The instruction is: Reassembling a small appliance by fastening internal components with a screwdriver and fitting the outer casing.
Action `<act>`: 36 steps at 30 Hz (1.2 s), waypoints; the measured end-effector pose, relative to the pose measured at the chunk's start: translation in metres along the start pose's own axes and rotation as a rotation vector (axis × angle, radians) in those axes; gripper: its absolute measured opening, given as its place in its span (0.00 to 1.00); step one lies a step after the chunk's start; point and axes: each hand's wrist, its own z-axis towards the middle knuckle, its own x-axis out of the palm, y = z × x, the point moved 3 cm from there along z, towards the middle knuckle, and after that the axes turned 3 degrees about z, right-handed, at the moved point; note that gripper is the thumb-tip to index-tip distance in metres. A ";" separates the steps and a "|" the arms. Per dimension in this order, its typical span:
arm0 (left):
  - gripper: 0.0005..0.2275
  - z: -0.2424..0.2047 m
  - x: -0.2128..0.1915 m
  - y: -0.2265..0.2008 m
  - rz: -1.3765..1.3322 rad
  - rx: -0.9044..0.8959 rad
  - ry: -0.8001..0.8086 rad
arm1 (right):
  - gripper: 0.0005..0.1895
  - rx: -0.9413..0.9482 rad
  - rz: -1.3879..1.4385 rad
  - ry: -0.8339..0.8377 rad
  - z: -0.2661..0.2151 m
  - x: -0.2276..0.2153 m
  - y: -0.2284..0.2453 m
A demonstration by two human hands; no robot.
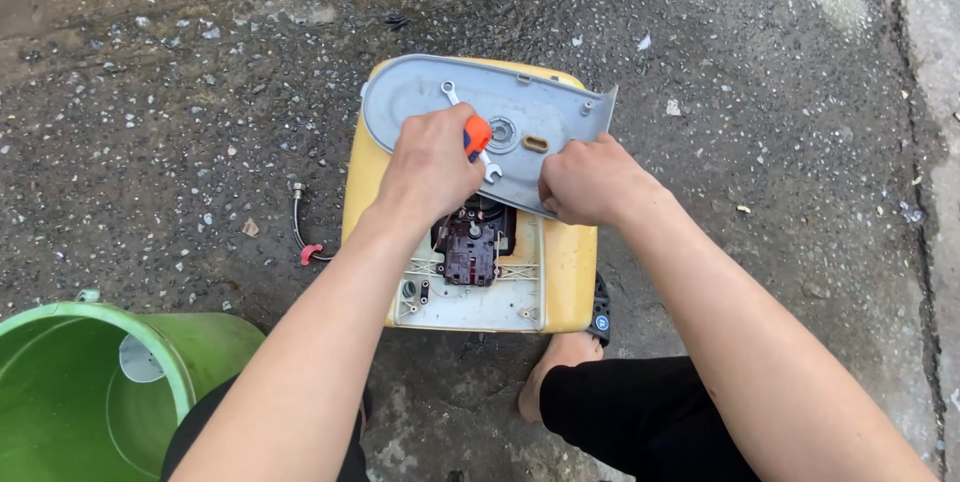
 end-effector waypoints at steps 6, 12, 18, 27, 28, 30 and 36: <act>0.10 0.000 0.015 -0.003 0.018 -0.033 0.081 | 0.13 -0.014 -0.041 0.009 0.003 0.001 0.004; 0.08 0.009 0.040 0.002 0.116 -0.044 0.114 | 0.09 0.071 0.104 -0.129 -0.007 -0.019 -0.007; 0.11 0.015 0.053 -0.005 0.133 -0.148 0.104 | 0.07 0.156 0.630 -0.492 -0.029 -0.031 -0.058; 0.12 0.037 0.076 0.019 0.050 -0.223 0.082 | 0.04 0.246 2.686 -0.672 -0.029 -0.008 -0.099; 0.12 0.032 0.067 0.011 0.051 -0.220 0.078 | 0.04 0.240 2.685 -0.675 -0.029 -0.009 -0.098; 0.15 0.018 0.050 -0.002 -0.008 -0.318 0.106 | 0.07 0.263 2.734 -0.569 -0.030 -0.007 -0.094; 0.14 0.030 0.052 0.024 -0.056 -0.395 0.082 | 0.19 0.329 2.443 -0.435 -0.026 -0.018 -0.075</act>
